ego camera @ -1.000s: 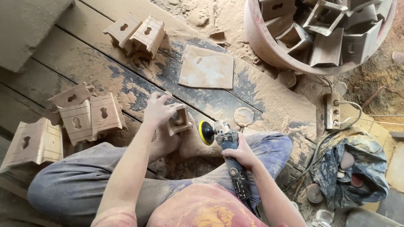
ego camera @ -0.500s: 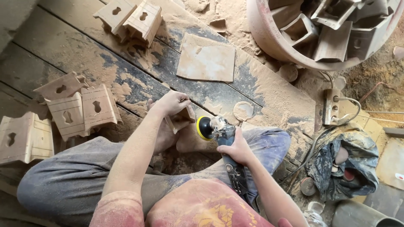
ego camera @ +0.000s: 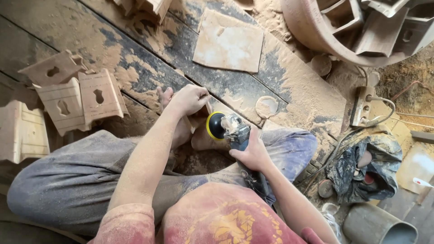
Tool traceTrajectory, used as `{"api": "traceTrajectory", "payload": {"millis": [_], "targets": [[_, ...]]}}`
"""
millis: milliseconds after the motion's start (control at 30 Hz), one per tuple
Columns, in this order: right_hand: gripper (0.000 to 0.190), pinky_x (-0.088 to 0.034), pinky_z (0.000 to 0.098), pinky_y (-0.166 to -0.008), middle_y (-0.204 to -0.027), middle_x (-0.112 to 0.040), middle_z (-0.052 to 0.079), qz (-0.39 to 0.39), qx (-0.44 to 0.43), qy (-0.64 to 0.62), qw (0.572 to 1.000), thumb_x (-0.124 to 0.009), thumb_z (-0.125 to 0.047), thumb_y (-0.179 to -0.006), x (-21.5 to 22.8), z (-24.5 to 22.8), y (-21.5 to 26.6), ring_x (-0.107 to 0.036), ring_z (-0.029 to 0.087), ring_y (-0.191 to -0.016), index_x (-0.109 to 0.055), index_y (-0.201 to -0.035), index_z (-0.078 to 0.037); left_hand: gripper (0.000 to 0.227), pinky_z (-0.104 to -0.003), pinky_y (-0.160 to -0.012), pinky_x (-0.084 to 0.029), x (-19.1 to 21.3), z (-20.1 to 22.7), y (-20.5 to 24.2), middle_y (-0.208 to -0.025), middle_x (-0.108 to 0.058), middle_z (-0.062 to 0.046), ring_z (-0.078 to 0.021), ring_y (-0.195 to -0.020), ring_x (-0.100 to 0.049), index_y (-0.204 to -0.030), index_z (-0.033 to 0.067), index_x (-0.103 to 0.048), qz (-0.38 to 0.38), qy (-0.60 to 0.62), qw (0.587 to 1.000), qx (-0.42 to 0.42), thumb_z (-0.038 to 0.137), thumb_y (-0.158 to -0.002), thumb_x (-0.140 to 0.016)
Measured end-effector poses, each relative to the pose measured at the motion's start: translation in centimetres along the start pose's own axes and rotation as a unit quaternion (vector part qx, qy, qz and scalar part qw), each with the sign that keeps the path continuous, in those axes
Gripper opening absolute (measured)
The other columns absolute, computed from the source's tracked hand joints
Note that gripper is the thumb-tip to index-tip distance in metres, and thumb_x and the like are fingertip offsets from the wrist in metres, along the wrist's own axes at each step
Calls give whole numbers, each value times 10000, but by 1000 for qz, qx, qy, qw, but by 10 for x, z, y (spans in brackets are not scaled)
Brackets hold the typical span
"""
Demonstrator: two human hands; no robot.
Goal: Sanding small decorative wooden pieces using a handheld power sander while sitting on the floor.
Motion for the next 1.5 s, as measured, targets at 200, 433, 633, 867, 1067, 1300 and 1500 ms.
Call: {"api": "traceTrajectory", "payload": {"millis": [200, 433, 633, 867, 1067, 1300, 1500], "targets": [[1034, -525, 543, -968, -1241, -624, 305, 21, -4, -1, 1000, -856, -319, -635, 3, -18, 5, -621, 457, -1199, -276, -1477, -158, 220, -456, -871, -578, 0, 0, -2, -999, -760, -12, -276, -1024, -723, -1026, 302, -755, -16, -35, 999, 39, 427, -924, -605], [968, -530, 560, -885, -1142, -654, 306, 38, 6, -8, 999, -854, -301, -631, -3, -8, 4, -656, 471, -1115, -303, -1408, -127, 223, -507, -866, -583, 2, 1, -3, -1000, -758, -60, -330, -1024, -716, -1044, 278, -756, -19, -7, 999, 42, 399, -913, -622], [958, -528, 576, -881, -1129, -655, 307, 45, 13, -13, 999, -856, -302, -643, 2, -11, 9, -651, 485, -1110, -303, -1407, -129, 229, -457, -875, -590, 3, 1, -1, -1048, -756, 28, -256, -1054, -716, -1062, 369, -754, -31, -31, 996, 81, 464, -913, -608], [864, -496, 563, -970, -1187, -645, 298, 67, -66, -15, 995, -870, -362, -626, 19, 7, 10, -638, 452, -1162, -366, -1277, -100, 236, -521, -939, -560, -2, 0, -8, -1028, -765, -59, -357, -1030, -721, -1026, 280, -764, -12, -8, 997, 70, 414, -902, -614], [873, -506, 565, -989, -1217, -628, 310, 31, -33, -14, 999, -873, -346, -640, 3, -15, 8, -610, 473, -1202, -343, -1295, -117, 230, -504, -957, -547, 0, 2, -4, -1023, -760, -50, -341, -1037, -715, -1012, 292, -759, -9, -12, 998, 68, 421, -908, -599], [850, -531, 556, -916, -1126, -655, 289, 36, -22, -1, 999, -881, -386, -640, -2, -5, 2, -653, 452, -1120, -331, -1231, -120, 186, -471, -948, -544, -4, -1, -5, -954, -761, -9, -311, -996, -724, -962, 332, -759, -10, -13, 997, 74, 424, -899, -610], [891, -527, 564, -946, -1155, -647, 314, 32, -15, 1, 999, -884, -397, -639, -6, -3, 3, -638, 476, -1146, -323, -1268, -108, 188, -486, -943, -546, -1, 4, -4, -945, -760, -60, -340, -996, -720, -952, 294, -765, -8, 5, 998, 59, 404, -890, -625]]}}
Point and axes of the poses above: each hand's wrist, its own y-axis away from the middle knuckle, its own x-axis out of the back of the hand, z = x × y, the point moved 6 cm from there along -y, towards the middle knuckle
